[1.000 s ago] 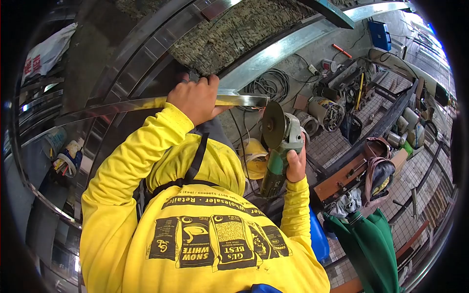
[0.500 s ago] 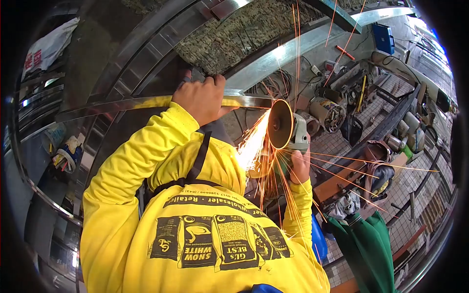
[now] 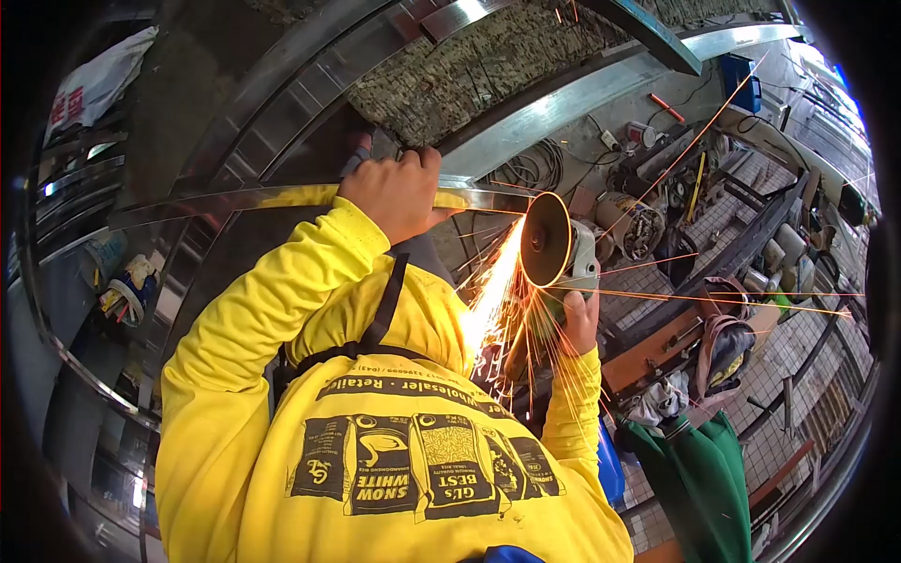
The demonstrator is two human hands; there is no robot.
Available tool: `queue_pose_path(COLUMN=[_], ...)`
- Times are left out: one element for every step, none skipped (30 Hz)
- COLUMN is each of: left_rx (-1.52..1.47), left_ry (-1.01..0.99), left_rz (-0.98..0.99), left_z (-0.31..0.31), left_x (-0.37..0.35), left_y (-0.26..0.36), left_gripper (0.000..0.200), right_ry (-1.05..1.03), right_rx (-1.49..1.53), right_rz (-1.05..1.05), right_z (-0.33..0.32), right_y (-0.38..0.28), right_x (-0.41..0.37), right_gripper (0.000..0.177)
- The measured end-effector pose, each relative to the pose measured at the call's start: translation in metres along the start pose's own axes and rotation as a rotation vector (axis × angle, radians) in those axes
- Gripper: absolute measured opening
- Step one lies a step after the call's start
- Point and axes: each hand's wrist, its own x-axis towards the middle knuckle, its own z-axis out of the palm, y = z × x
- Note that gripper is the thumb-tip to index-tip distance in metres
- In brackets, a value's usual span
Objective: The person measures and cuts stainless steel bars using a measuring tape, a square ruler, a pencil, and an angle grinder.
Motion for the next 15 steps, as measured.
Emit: queue_pose_path(left_rx=[0.000, 0.000, 0.000, 0.000, 0.006, 0.012, 0.019, 0.017, 0.015, 0.013, 0.015, 0.018, 0.021, 0.021, 0.022], left_ry=[0.002, 0.011, 0.020, 0.029, 0.029, 0.029, 0.029, 0.028, 0.027, 0.027, 0.034, 0.041, 0.048, 0.052, 0.057], left_rz=[-0.001, 0.000, 0.001, 0.002, 0.004, 0.007, 0.009, 0.007, 0.006, 0.003, 0.007, 0.011, 0.014, 0.020, 0.026], left_z=[0.000, 0.000, 0.001, 0.001, 0.002, 0.002, 0.002, 0.002, 0.001, 0.001, 0.002, 0.002, 0.002, 0.002, 0.001], left_x=[0.000, 0.000, 0.000, 0.000, 0.000, 0.000, 0.000, 0.000, 0.000, 0.000, 0.000, 0.000, 0.000, 0.000, 0.000], left_y=[0.000, 0.000, 0.000, 0.000, 0.000, 0.000, 0.000, 0.000, 0.000, 0.000, 0.000, 0.000, 0.000, 0.000, 0.000], left_gripper=[0.078, 0.078, 0.078, 0.078, 0.077, 0.077, 0.077, 0.077, 0.077, 0.076, 0.076, 0.076, 0.076, 0.074, 0.072], right_ry=[-0.013, -0.011, -0.009, 0.008, 0.024, 0.009, -0.006, -0.021, -0.035, -0.049, -0.063, -0.066, -0.068, -0.065, -0.061], right_rx=[-0.009, -0.020, -0.031, -0.044, -0.057, -0.037, -0.016, 0.005, 0.002, -0.002, -0.005, -0.026, -0.046, -0.069, -0.092], right_rz=[0.012, 0.012, 0.012, -0.002, -0.017, -0.011, -0.005, 0.000, -0.009, -0.019, -0.029, -0.001, 0.027, 0.017, 0.008], right_z=[-0.005, -0.007, -0.005, 0.000, 0.004, 0.001, -0.002, -0.005, -0.005, -0.005, -0.005, -0.010, -0.016, -0.019, -0.018], right_y=[0.002, 0.003, 0.001, -0.003, -0.006, -0.004, 0.000, 0.002, 0.001, 0.001, 0.000, 0.003, 0.005, 0.008, 0.007], right_x=[0.000, -0.001, -0.001, -0.001, -0.001, -0.001, 0.000, 0.000, 0.000, 0.000, 0.000, -0.002, -0.005, -0.005, -0.005], right_gripper=[0.101, 0.101, 0.101, 0.101, 0.101, 0.100, 0.099, 0.099, 0.097, 0.095, 0.093, 0.090, 0.088, 0.086, 0.084])
